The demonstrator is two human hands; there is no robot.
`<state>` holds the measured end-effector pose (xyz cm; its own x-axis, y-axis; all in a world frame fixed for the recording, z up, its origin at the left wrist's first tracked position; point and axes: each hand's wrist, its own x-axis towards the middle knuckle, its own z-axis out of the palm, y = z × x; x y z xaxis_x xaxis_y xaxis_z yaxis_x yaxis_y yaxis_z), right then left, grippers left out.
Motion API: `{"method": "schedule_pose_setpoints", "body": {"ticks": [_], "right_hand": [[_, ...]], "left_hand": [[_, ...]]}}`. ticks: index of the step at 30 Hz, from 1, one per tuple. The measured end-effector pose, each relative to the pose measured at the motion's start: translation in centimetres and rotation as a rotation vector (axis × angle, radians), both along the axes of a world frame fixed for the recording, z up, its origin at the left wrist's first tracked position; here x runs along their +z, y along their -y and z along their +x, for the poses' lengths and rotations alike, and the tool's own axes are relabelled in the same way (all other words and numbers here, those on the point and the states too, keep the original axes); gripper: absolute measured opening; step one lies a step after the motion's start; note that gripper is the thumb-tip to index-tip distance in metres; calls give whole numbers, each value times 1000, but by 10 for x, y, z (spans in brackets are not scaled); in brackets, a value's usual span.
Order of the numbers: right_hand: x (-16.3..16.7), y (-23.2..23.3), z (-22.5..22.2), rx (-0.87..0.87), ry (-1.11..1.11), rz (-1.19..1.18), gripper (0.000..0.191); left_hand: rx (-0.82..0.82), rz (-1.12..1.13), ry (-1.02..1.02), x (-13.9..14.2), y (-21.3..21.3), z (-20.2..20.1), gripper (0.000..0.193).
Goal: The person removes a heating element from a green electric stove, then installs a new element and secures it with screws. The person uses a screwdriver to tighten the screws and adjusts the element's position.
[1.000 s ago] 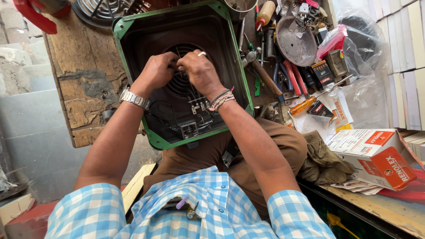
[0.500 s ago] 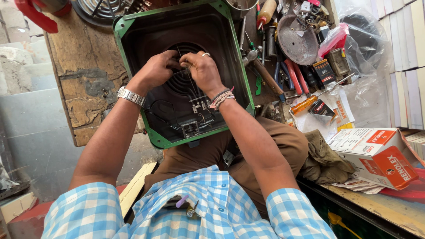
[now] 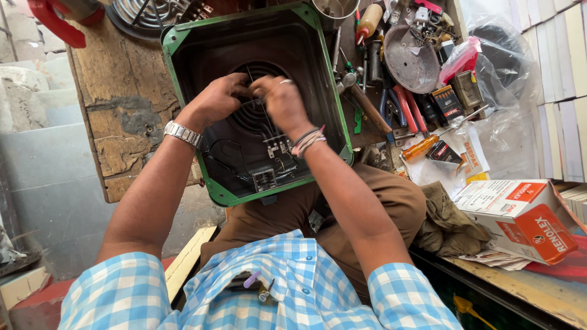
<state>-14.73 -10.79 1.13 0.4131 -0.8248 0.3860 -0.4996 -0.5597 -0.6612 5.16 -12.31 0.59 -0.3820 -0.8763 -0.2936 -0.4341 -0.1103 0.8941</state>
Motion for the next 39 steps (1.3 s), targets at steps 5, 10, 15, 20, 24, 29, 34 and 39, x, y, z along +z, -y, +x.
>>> {"method": "schedule_pose_setpoints", "body": {"ticks": [5, 10, 15, 20, 24, 29, 34, 39], "right_hand": [[2, 1, -7, 178, -134, -188, 21], [0, 6, -9, 16, -7, -8, 15], [-1, 4, -10, 11, -75, -62, 14], [-3, 1, -4, 77, -141, -149, 18], [-5, 1, -1, -9, -113, -63, 17], [-4, -8, -2, 178, -160, -224, 25], [1, -10, 2, 204, -293, -271, 10], [6, 2, 2, 30, -153, -119, 13]], "left_hand": [[-14, 19, -30, 3, 3, 1, 76], [-7, 13, -11, 3, 2, -2, 75], [29, -191, 219, 1, -3, -7, 66], [13, -200, 174, -2, -2, -5, 68], [-13, -116, 97, 0, 0, 0, 74], [6, -2, 14, 3, 0, 0, 80], [-36, -35, 3, 4, 1, 0, 81], [10, -88, 64, 5, 2, -6, 75]]}}
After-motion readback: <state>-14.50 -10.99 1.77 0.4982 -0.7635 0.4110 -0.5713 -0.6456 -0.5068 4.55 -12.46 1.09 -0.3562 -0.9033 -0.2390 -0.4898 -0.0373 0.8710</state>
